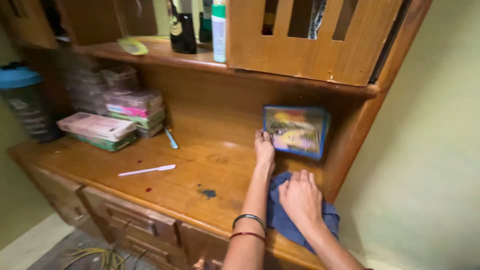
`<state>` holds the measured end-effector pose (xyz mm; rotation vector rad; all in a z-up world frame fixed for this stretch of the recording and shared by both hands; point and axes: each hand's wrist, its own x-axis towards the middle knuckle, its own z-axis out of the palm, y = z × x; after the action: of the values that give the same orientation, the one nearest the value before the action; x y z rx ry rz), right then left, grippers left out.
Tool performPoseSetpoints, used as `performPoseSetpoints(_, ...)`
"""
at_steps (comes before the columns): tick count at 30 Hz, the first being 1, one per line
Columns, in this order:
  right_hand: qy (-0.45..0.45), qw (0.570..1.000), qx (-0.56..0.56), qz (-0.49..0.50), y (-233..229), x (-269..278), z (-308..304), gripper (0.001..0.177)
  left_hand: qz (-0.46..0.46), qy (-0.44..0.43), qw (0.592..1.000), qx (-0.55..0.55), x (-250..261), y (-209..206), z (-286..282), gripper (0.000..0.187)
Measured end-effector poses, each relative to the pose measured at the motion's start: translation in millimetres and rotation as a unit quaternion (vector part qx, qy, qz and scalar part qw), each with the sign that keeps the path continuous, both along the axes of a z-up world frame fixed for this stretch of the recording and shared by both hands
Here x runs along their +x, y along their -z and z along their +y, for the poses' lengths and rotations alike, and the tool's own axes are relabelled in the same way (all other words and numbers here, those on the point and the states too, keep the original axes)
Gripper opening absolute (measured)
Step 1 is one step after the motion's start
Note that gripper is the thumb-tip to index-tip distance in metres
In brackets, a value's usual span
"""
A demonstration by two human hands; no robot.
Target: The person wipes a wooden cabinet with a cloth, moves a box and other small items around the shelves, and cleans the surfaces of the cabinet.
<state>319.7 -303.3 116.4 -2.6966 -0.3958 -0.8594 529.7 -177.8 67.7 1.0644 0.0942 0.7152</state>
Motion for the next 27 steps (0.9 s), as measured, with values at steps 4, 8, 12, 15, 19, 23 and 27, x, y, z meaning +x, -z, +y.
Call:
performPoseSetpoints(4, -0.005, 0.999, 0.038, -0.004, -6.2, 1.3, 3.1, 0.028, 0.07, -0.062, 0.987, 0.134, -23.1, 12.7, 1.3, 0.018)
performPoseSetpoints(8, 0.023, 0.998, 0.05, 0.0, -3.4, 4.4, 1.6, 0.036, 0.161, -0.29, 0.85, 0.409, -61.4, -11.2, 3.0, 0.019)
performPoseSetpoints(12, 0.019, 0.996, 0.069, -0.057, 8.7, 17.8, -2.3, 0.061, 0.178, -0.263, 0.856, 0.407, -99.7, -38.5, 1.3, 0.022)
performPoseSetpoints(15, 0.019, 0.996, 0.087, 0.003, 17.6, 24.9, -5.3, 0.072, 0.191, -0.226, 0.882, 0.367, -116.9, -49.1, 0.9, 0.022)
performPoseSetpoints(19, 0.028, 0.994, 0.091, 0.049, 23.5, 31.5, -6.3, 0.082, 0.226, -0.232, 0.853, 0.409, -124.1, -53.0, 4.0, 0.017)
performPoseSetpoints(23, 0.014, 0.996, 0.065, 0.056, 18.1, 42.5, -7.4, 0.097, 0.225, -0.204, 0.887, 0.348, -123.0, -48.1, 10.9, 0.019)
performPoseSetpoints(27, 0.019, 0.99, 0.091, 0.102, 9.8, 31.9, -6.6, 0.1, 0.182, -0.194, 0.875, 0.404, -129.3, -49.0, 9.8, 0.022)
